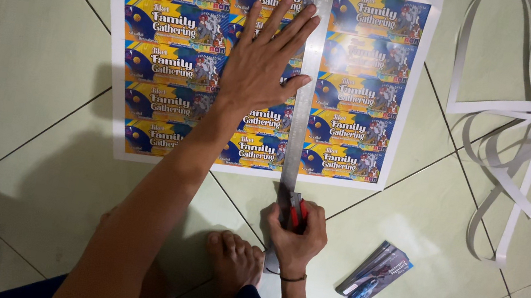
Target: The person uses a metal ruler and a red utility knife to cut a large sheet of printed paper into smaller rectangular sections. They align the ruler along the printed lines and slice through the paper repeatedly to separate the individual pieces.
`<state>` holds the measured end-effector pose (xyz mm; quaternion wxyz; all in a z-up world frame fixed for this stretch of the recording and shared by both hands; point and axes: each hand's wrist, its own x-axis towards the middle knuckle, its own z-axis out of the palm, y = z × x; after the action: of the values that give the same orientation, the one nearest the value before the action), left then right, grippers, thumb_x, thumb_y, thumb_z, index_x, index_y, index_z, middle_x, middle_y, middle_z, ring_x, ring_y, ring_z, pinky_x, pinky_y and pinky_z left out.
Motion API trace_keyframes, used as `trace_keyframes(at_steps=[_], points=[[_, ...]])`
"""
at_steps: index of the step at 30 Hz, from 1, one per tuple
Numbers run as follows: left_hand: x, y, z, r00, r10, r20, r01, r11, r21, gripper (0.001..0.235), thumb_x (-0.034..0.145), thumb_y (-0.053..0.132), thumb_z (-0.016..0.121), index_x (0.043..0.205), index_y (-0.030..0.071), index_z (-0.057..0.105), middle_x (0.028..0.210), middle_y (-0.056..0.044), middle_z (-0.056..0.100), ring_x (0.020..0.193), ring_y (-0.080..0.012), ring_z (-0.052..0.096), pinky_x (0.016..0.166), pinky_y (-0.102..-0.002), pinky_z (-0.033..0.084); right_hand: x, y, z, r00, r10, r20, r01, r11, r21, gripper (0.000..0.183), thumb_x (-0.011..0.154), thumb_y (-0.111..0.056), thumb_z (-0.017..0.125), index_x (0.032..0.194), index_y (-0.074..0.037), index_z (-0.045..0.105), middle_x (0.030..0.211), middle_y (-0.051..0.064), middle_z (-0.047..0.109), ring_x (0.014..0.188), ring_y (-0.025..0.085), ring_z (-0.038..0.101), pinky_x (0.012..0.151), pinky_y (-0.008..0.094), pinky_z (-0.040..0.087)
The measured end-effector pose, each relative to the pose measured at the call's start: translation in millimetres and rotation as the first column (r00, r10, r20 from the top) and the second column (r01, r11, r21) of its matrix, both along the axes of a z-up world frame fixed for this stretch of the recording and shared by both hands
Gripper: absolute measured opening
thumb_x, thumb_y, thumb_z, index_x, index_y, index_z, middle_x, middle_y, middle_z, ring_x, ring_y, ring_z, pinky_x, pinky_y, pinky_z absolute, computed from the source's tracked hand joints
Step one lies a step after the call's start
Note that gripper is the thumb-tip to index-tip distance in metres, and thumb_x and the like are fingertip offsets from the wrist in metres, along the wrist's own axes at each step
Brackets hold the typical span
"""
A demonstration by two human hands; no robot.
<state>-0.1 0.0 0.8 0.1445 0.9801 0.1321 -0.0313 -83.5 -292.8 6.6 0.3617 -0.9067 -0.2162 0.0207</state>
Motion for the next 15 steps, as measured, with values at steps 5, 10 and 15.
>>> trace_keyframes(at_steps=[5, 10, 15], points=[[-0.4, -0.3, -0.1, 1.0, 0.0, 0.004, 0.0, 1.0, -0.001, 0.083, 0.112, 0.06, 0.056, 0.169, 0.017, 0.016, 0.174, -0.003, 0.013, 0.16, -0.0329, 0.007, 0.13, -0.063, 0.003, -0.6, -1.0, 0.4, 1.0, 0.002, -0.023, -0.002, 1.0, 0.007, 0.034, 0.07, -0.019, 0.085, 0.091, -0.004, 0.063, 0.083, 0.006, 0.064, 0.068, 0.017, 0.058, 0.062, 0.028, 0.049], [-0.4, -0.1, -1.1, 0.999, 0.003, 0.043, -0.004, 1.0, 0.022, 0.085, 0.109, 0.06, 0.061, 0.169, 0.016, 0.018, 0.174, -0.003, 0.016, 0.16, -0.0323, 0.01, 0.129, -0.062, 0.006, -0.2, -1.2, -1.5, 1.0, 0.009, 0.008, -0.009, 1.0, -0.013, 0.036, 0.069, -0.021, 0.085, 0.091, -0.005, 0.061, 0.083, 0.005, 0.063, 0.069, 0.018, 0.059, 0.063, 0.029, 0.049], [-0.2, -0.6, -2.0, 0.999, 0.003, 0.04, -0.004, 0.999, 0.033, 0.086, 0.108, 0.061, 0.06, 0.169, 0.016, 0.018, 0.175, -0.003, 0.017, 0.161, -0.0321, 0.011, 0.128, -0.062, 0.006, -1.3, -1.5, -1.6, 0.999, -0.028, -0.027, 0.027, 0.999, -0.028, 0.034, 0.068, -0.021, 0.086, 0.088, -0.007, 0.062, 0.081, 0.003, 0.061, 0.066, 0.016, 0.056, 0.059, 0.028, 0.046]])
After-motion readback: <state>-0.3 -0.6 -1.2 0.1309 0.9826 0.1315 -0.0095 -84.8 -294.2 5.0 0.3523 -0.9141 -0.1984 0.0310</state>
